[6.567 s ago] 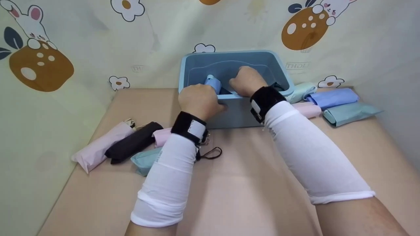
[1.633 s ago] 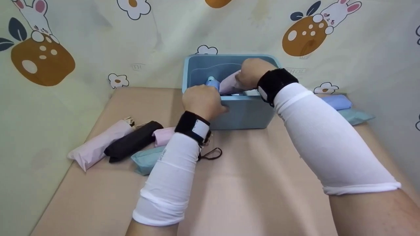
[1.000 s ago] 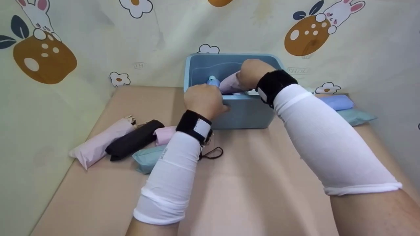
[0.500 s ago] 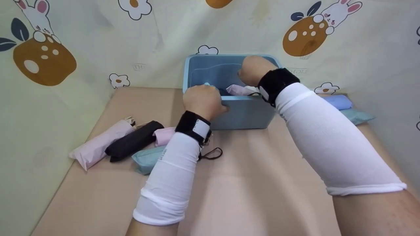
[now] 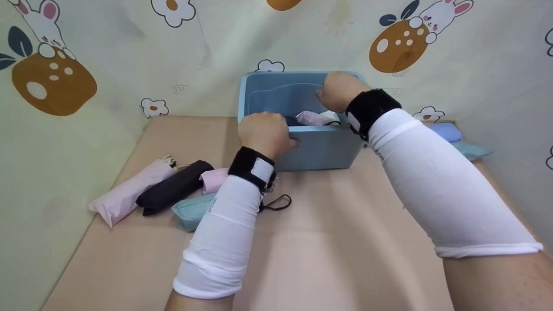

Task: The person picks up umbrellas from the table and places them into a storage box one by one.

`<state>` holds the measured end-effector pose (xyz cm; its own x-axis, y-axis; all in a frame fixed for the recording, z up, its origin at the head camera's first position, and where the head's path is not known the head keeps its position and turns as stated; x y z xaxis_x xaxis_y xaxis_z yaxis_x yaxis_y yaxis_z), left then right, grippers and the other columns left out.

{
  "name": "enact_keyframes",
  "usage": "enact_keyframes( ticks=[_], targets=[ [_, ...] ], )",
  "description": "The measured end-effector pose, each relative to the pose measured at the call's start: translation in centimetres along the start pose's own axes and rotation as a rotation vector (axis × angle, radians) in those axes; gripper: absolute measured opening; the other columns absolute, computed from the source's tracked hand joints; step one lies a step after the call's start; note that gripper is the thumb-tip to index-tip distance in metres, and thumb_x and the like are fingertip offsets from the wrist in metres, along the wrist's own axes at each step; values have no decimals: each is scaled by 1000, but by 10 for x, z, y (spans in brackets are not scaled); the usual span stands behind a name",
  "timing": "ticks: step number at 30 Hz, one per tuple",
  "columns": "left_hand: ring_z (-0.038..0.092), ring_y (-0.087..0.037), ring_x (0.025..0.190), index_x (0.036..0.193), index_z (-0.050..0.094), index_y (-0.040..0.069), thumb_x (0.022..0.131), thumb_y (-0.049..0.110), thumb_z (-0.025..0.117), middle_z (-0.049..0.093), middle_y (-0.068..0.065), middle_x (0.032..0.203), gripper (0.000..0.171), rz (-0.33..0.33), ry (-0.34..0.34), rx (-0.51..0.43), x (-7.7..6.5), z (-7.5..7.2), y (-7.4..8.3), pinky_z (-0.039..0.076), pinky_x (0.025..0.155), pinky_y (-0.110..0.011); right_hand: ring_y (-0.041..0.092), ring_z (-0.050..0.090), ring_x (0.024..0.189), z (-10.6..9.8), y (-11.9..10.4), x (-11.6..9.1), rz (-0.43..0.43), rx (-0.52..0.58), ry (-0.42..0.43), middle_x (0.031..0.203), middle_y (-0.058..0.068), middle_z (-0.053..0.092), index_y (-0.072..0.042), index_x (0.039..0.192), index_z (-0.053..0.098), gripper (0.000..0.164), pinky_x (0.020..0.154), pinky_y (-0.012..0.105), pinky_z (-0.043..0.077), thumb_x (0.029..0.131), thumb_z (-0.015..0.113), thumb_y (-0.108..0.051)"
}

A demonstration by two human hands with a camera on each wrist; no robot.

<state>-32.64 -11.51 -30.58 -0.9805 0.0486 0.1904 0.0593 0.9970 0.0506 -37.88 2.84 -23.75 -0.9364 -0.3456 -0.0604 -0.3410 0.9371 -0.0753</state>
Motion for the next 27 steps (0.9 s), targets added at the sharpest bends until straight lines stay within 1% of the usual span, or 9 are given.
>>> enact_keyframes(
  ticks=[5,9,11,12,16,18,22,25,27],
  targets=[
    [69,-25,78,92,77,14,78,74,75,71,-3,84,62,-8,5,-1,-1,-1,-1,57,64,-44,30,57,80,-8,24,-3,19,77,58,81,10,54,0,92,68,44,80,43,47,111,39,-27],
    [69,-25,79,90,76,13,79,74,75,71,-3,82,62,-3,15,-1,-1,-1,0,57,63,-44,35,63,97,-17,53,-9,68,152,127,106,21,69,5,123,71,47,88,48,51,110,38,-27],
    [69,-25,78,89,76,13,79,73,75,71,-3,82,61,-1,18,2,-2,-1,0,57,63,-44,38,64,102,-21,69,-13,93,178,166,117,25,71,6,129,69,49,91,50,52,110,38,-27],
    [68,-25,78,89,76,13,79,73,74,71,-3,81,61,-1,15,6,-2,-1,0,57,63,-44,38,64,103,-24,77,-16,101,182,189,117,25,72,6,128,70,49,90,50,52,110,38,-27],
    [67,-24,76,87,74,13,80,72,74,69,-3,80,59,-3,7,10,-2,-1,1,56,62,-42,35,59,83,-31,114,-28,128,175,281,83,17,67,5,99,73,48,73,44,45,109,38,-27],
    [66,-23,75,86,74,13,81,71,73,69,-2,80,58,-3,-1,11,-1,0,1,56,61,-42,33,55,80,-32,135,-36,166,190,293,77,14,59,4,96,71,49,70,42,41,109,38,-30],
    [66,-23,75,87,74,13,81,72,72,70,-3,81,59,-4,-17,17,0,0,1,56,61,-42,41,58,100,-24,179,-52,271,256,240,111,27,67,7,129,66,59,86,52,49,110,35,-38],
    [66,-23,76,89,74,13,81,72,72,69,-3,81,59,-10,-29,18,0,1,1,56,62,-42,50,54,123,-12,210,-64,345,284,190,143,35,56,10,147,50,68,106,65,45,110,32,-44],
    [65,-23,75,88,74,13,82,72,72,68,-2,79,59,-10,-31,20,0,1,1,56,62,-42,55,50,131,-2,229,-71,387,288,165,149,37,51,10,151,45,73,112,69,40,109,32,-48]
  ],
)
Point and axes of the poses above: each hand's wrist, its own x-axis towards the middle knuckle, its own z-axis out of the palm, y = z × x, the point moved 8 cm from there along x, towards the middle knuckle
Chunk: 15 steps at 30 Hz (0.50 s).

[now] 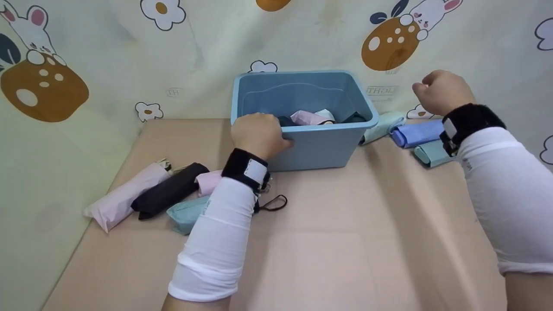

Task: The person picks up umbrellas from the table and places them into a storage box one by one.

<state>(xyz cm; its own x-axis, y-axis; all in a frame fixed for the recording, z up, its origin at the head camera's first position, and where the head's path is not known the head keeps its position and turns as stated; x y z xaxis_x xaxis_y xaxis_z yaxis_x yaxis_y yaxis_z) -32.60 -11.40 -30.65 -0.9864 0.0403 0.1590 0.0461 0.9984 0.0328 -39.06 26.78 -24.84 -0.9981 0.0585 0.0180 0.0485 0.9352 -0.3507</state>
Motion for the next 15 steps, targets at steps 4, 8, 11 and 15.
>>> enact_keyframes(
  ticks=[4,8,11,15],
  targets=[
    [65,-23,75,87,73,13,82,72,72,67,-3,79,59,1,7,-2,0,0,-1,56,62,-42,60,43,136,10,37,-2,59,-18,-22,153,41,42,12,154,36,78,113,72,36,109,30,-51],
    [65,-24,76,89,74,13,81,72,72,68,-3,82,60,0,8,-3,-1,1,-1,56,63,-43,61,44,133,19,59,-5,79,-38,-27,150,44,41,16,152,36,79,112,71,38,109,31,-51],
    [65,-23,77,90,74,13,82,71,72,69,-3,84,59,0,9,-6,-1,1,-1,56,62,-43,60,45,131,26,69,-8,83,-49,-24,148,46,41,18,150,37,79,111,70,39,109,33,-50],
    [64,-23,76,87,73,13,82,69,73,69,-2,83,57,-1,17,-11,-1,0,-1,56,61,-42,61,46,128,36,78,-11,103,-46,-36,146,47,42,17,151,36,80,108,71,41,109,35,-51]
  ],
)
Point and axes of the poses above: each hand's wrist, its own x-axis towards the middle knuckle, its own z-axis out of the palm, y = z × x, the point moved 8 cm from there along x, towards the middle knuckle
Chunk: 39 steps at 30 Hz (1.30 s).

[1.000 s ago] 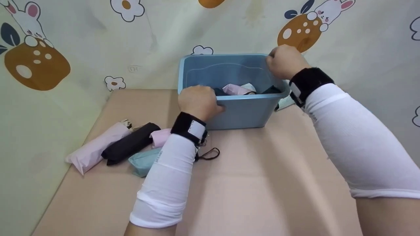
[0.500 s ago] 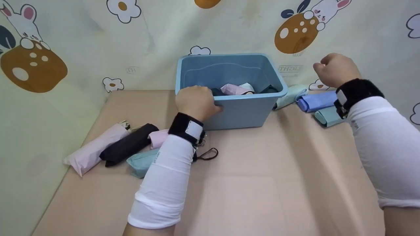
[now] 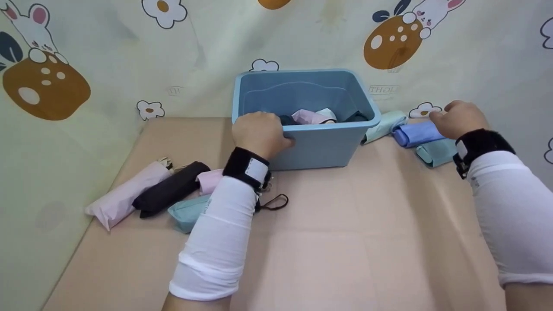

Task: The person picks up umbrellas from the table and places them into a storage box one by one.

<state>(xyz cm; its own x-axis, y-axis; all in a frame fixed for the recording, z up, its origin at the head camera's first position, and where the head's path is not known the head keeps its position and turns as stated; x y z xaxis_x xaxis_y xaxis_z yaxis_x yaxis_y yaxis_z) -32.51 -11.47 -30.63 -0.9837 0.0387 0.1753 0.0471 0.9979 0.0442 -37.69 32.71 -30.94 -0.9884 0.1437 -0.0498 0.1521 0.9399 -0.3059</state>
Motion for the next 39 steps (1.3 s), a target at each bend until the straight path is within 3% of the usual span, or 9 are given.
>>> enact_keyframes(
  ticks=[7,11,18,28,31,33,36,39],
  targets=[
    [65,-23,74,87,75,13,82,71,73,68,-2,80,58,7,-4,7,-1,0,2,56,61,-42,67,43,128,21,17,3,6,-81,-38,145,49,40,16,150,37,85,106,73,41,105,41,-55],
    [65,-23,73,86,75,13,81,72,74,67,-2,78,59,7,-4,7,0,0,3,54,59,-42,71,34,132,39,27,4,14,-131,-106,149,49,33,15,153,34,89,110,76,35,104,43,-59],
    [64,-22,73,86,75,14,80,73,75,68,-2,79,59,7,10,-5,0,0,3,54,59,-41,69,17,144,70,27,7,-74,-238,-242,153,52,23,19,153,29,95,117,77,22,103,44,-61],
    [63,-23,74,87,73,13,81,72,73,66,-2,80,59,9,20,-7,0,-3,4,54,59,-42,79,12,137,97,47,22,30,-194,-256,155,54,11,9,158,28,103,114,83,15,97,51,-71],
    [64,-23,75,87,74,13,80,73,74,67,-2,80,60,8,18,-10,0,-3,3,55,59,-42,77,19,135,97,50,23,47,-187,-238,153,53,20,14,152,36,102,114,81,18,97,50,-71],
    [64,-23,76,88,74,13,80,73,73,67,-2,81,61,7,14,-9,0,-3,3,55,60,-42,72,33,131,94,48,22,41,-185,-219,148,52,32,18,145,45,98,114,77,26,98,50,-68],
    [66,-24,77,89,75,13,79,75,74,69,-2,83,62,5,9,3,0,-2,2,55,61,-42,60,51,117,85,44,15,32,-184,-180,137,48,49,21,132,56,86,108,71,39,101,49,-59],
    [68,-24,78,90,76,13,78,76,75,71,-3,84,63,3,5,15,0,-1,1,56,63,-42,55,58,107,78,40,6,27,-195,-133,128,46,56,23,125,59,75,101,68,46,103,49,-49]
  ],
)
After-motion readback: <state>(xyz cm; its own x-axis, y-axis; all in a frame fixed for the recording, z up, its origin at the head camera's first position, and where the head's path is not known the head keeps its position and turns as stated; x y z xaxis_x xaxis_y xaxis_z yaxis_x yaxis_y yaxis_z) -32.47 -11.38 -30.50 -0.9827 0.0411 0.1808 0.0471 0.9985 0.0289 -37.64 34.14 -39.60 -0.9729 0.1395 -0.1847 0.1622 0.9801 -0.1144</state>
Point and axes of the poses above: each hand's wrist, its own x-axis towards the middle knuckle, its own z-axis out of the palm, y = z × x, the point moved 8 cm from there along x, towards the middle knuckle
